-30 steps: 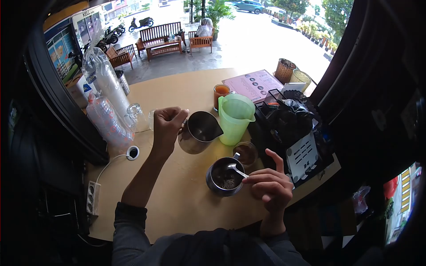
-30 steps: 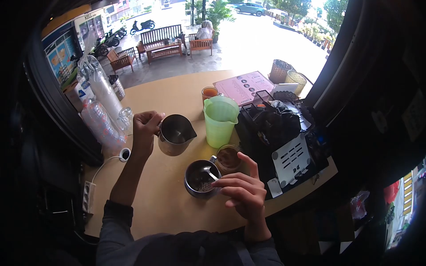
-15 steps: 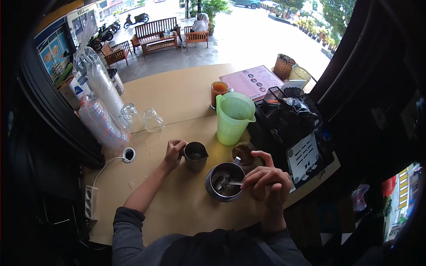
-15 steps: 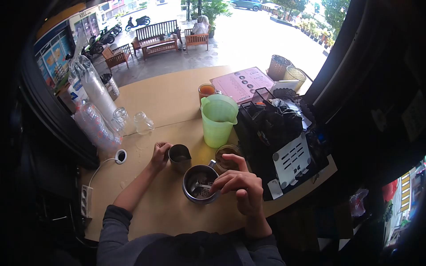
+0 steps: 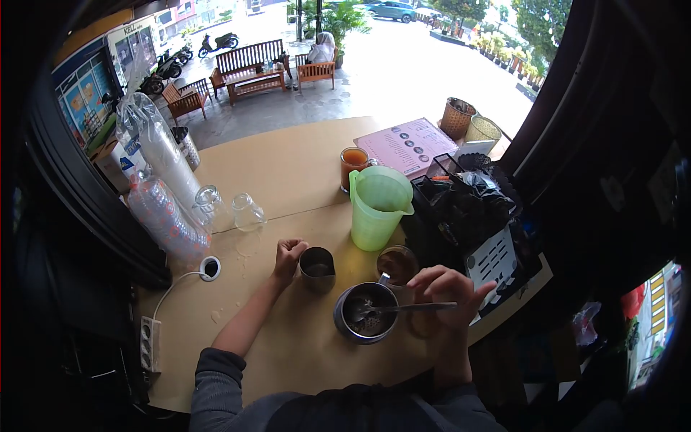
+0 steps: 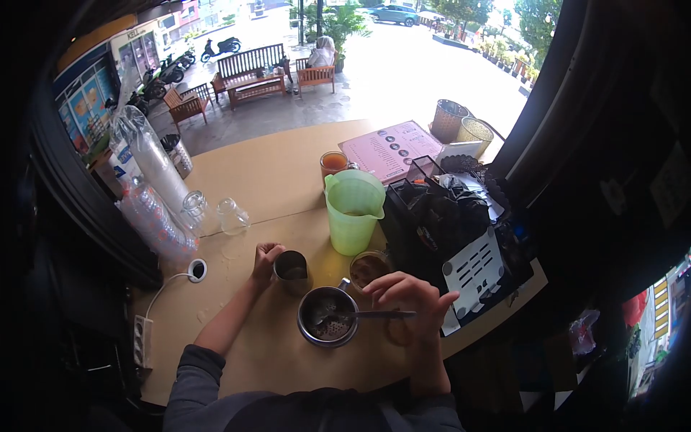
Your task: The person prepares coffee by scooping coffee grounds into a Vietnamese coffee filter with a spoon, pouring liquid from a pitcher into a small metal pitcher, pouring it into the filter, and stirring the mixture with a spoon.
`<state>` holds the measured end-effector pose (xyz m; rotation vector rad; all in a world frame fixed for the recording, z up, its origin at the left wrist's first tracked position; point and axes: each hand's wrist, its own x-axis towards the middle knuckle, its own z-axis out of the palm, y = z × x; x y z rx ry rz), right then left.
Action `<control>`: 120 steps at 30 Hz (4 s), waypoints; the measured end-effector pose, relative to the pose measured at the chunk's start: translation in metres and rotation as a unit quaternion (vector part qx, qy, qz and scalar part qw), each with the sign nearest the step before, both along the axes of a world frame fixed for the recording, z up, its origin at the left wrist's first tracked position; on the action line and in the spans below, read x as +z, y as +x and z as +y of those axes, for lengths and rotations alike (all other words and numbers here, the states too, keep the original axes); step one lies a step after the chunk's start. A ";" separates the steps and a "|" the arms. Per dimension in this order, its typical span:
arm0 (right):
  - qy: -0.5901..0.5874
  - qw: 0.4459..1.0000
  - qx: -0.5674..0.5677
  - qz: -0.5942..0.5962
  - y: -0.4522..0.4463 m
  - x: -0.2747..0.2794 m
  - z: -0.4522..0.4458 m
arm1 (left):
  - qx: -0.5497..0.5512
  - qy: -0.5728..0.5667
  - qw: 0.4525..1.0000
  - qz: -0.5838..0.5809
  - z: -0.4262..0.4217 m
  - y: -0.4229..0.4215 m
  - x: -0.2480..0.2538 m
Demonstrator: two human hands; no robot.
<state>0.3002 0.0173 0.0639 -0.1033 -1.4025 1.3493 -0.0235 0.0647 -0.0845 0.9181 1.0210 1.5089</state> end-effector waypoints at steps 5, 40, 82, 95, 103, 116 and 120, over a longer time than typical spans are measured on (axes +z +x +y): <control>0.127 0.916 -0.314 -0.213 -0.022 0.026 0.069 | -0.020 -0.006 0.999 0.038 -0.007 -0.003 -0.004; 0.211 0.856 -0.255 -0.396 -0.045 -0.012 0.128 | 0.027 0.011 0.998 0.054 -0.027 0.010 0.009; 0.128 0.844 -0.394 -0.340 -0.089 -0.017 0.080 | 0.085 0.000 0.996 0.030 -0.035 0.022 -0.008; -0.218 0.929 -0.272 -0.125 -0.068 -0.047 0.136 | 0.107 -0.012 0.994 -0.021 -0.035 0.026 -0.004; -0.389 0.920 0.044 -0.023 -0.077 -0.046 0.170 | 0.146 -0.002 0.977 -0.157 -0.037 0.027 0.051; -0.403 0.912 0.060 -0.053 -0.070 -0.052 0.171 | 0.182 0.025 0.981 -0.070 -0.028 0.030 0.082; -0.399 0.912 0.050 -0.080 -0.077 -0.046 0.163 | 0.188 0.020 0.978 -0.091 -0.030 0.030 0.086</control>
